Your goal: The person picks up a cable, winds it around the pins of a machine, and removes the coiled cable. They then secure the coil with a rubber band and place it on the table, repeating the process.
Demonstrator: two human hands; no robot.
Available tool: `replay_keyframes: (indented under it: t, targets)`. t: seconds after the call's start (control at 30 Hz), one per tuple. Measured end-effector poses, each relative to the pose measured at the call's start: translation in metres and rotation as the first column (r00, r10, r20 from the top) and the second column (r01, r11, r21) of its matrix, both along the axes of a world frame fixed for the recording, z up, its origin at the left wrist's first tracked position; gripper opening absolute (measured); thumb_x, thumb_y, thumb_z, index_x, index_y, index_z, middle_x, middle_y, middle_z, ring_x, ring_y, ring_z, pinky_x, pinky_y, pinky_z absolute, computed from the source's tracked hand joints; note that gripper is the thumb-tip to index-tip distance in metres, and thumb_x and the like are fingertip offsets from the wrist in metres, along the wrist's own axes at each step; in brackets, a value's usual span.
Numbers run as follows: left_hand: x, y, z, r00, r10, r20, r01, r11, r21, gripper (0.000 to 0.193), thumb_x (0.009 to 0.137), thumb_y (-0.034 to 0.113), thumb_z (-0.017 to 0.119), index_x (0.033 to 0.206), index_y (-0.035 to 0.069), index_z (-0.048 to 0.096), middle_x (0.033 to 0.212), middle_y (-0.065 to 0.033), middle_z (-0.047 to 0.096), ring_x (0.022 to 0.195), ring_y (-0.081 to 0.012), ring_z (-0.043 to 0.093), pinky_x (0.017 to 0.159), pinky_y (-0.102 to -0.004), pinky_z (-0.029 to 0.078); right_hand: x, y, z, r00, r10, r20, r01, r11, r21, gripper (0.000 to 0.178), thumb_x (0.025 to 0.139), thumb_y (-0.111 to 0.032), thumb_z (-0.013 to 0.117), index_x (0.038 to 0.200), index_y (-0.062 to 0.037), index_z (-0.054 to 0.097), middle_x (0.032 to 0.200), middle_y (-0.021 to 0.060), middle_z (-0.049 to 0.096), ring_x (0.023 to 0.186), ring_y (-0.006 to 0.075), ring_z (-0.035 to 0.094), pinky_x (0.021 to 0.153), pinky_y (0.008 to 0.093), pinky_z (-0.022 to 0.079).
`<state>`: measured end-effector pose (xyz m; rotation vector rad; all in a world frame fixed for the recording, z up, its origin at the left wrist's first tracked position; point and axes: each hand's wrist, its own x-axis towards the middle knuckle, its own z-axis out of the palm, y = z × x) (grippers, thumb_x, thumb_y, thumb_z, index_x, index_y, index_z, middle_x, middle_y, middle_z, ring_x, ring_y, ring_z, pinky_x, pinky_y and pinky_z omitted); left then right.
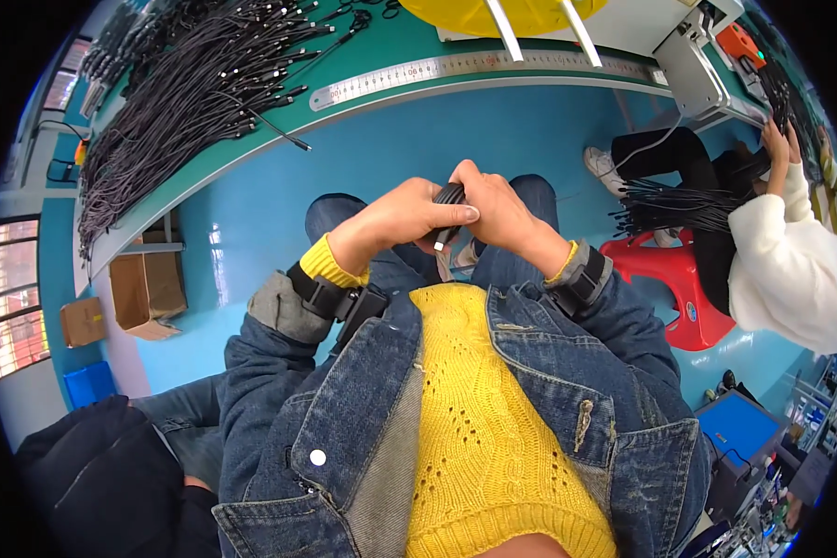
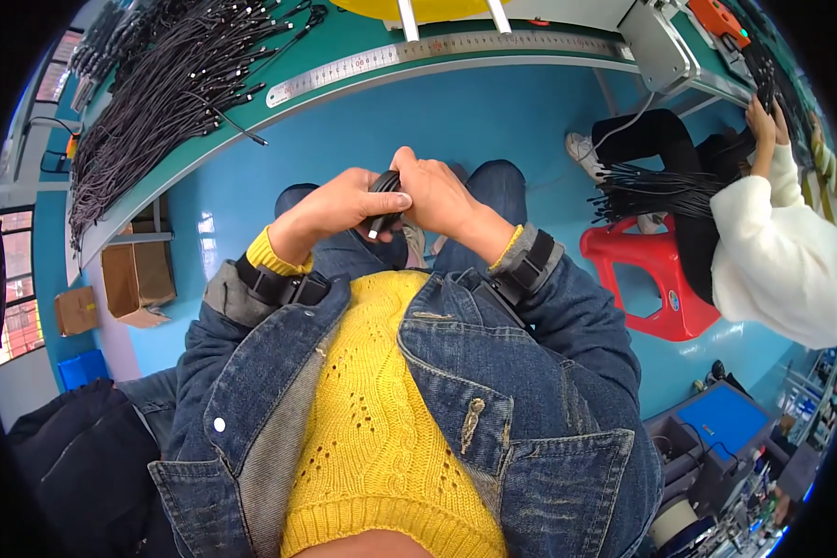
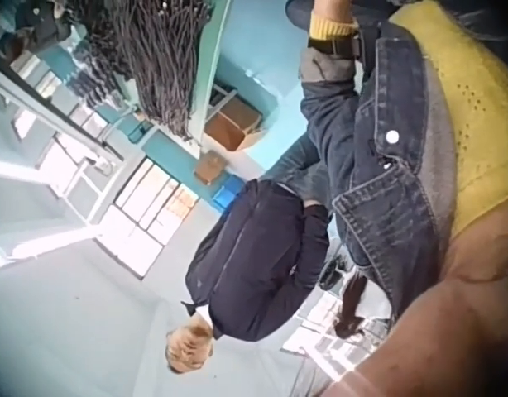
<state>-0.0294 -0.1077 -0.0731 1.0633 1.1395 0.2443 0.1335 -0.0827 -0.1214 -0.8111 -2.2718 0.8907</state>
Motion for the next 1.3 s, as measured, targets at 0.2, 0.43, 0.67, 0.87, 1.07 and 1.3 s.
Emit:
replay_keyframes:
  t: [0.2, 0.43, 0.67, 0.87, 1.07, 1.3]
  targets:
    - [0.013, 0.006, 0.012, 0.826, -0.156, -0.542, 0.289, 0.942, 0.169, 0.038, 0.085, 0.033, 0.056, 0.101, -0.001, 0.053, 0.077, -0.0101, 0.061, 0.055, -0.0119, 0.057, 0.046, -0.0211, 0.044, 0.004, -0.001, -0.005, 0.996, -0.087, 0.014, 0.087, 0.996, -0.013, 0.022, 0.072, -0.006, 0.055, 0.086, 0.0011, 0.040, 0.066, 0.0224, 0.057, 0.067, 0.0405, 0.057, 0.056, 0.0463, 0.044]
    - [0.007, 0.002, -0.018, 0.977, 0.104, 0.186, -0.018, 0.909, -0.416, 0.027, 0.081, 0.028, 0.062, 0.082, 0.001, 0.057, 0.069, -0.0083, 0.059, 0.046, -0.0098, 0.051, 0.039, -0.0198, 0.038, 0.009, 0.001, 0.008, 0.972, 0.043, 0.231, -0.052, 0.998, 0.036, 0.021, 0.071, -0.010, 0.056, 0.083, 0.0005, 0.042, 0.064, 0.0212, 0.057, 0.066, 0.0392, 0.058, 0.056, 0.0443, 0.045]
    - [0.011, -0.011, -0.016, 0.982, -0.056, 0.180, 0.079, 0.989, -0.125, 0.021, 0.080, 0.021, 0.062, 0.082, 0.002, 0.055, 0.067, -0.0072, 0.058, 0.044, -0.0081, 0.049, 0.037, -0.0193, 0.038, 0.008, 0.003, 0.003, 0.980, 0.137, 0.148, -0.116, 0.983, -0.140, 0.015, 0.068, -0.010, 0.056, 0.080, -0.0005, 0.051, 0.063, 0.0192, 0.058, 0.066, 0.0363, 0.059, 0.057, 0.0426, 0.046]
    - [-0.001, -0.009, -0.027, 0.974, 0.046, 0.222, 0.002, 0.977, -0.212, 0.017, 0.080, 0.018, 0.060, 0.080, 0.002, 0.055, 0.067, -0.0058, 0.057, 0.046, -0.0070, 0.046, 0.037, -0.0193, 0.036, -0.006, -0.001, -0.008, 0.999, -0.047, 0.014, 0.048, 0.877, -0.478, 0.017, 0.065, -0.007, 0.052, 0.078, -0.0006, 0.060, 0.068, 0.0212, 0.059, 0.068, 0.0363, 0.059, 0.062, 0.0427, 0.046]
    - [-0.013, -0.010, -0.036, 0.960, 0.096, 0.264, 0.016, 0.920, -0.392, 0.011, 0.082, 0.013, 0.052, 0.082, 0.002, 0.054, 0.068, -0.0043, 0.055, 0.048, -0.0064, 0.045, 0.037, -0.0181, 0.034, -0.017, -0.001, -0.010, 0.992, 0.028, 0.127, 0.012, 0.953, -0.304, 0.020, 0.063, -0.005, 0.050, 0.080, -0.0007, 0.061, 0.070, 0.0229, 0.059, 0.070, 0.0371, 0.059, 0.063, 0.0423, 0.046]
    - [-0.031, -0.023, -0.037, 0.957, 0.181, 0.226, -0.105, 0.945, -0.311, 0.008, 0.079, 0.013, 0.053, 0.078, 0.005, 0.051, 0.062, 0.0006, 0.048, 0.048, -0.0049, 0.044, 0.037, -0.0175, 0.030, -0.043, 0.008, 0.000, 0.963, 0.173, 0.205, -0.120, 0.962, -0.247, 0.022, 0.065, -0.009, 0.053, 0.085, -0.0016, 0.060, 0.073, 0.0221, 0.060, 0.071, 0.0374, 0.059, 0.064, 0.0428, 0.047]
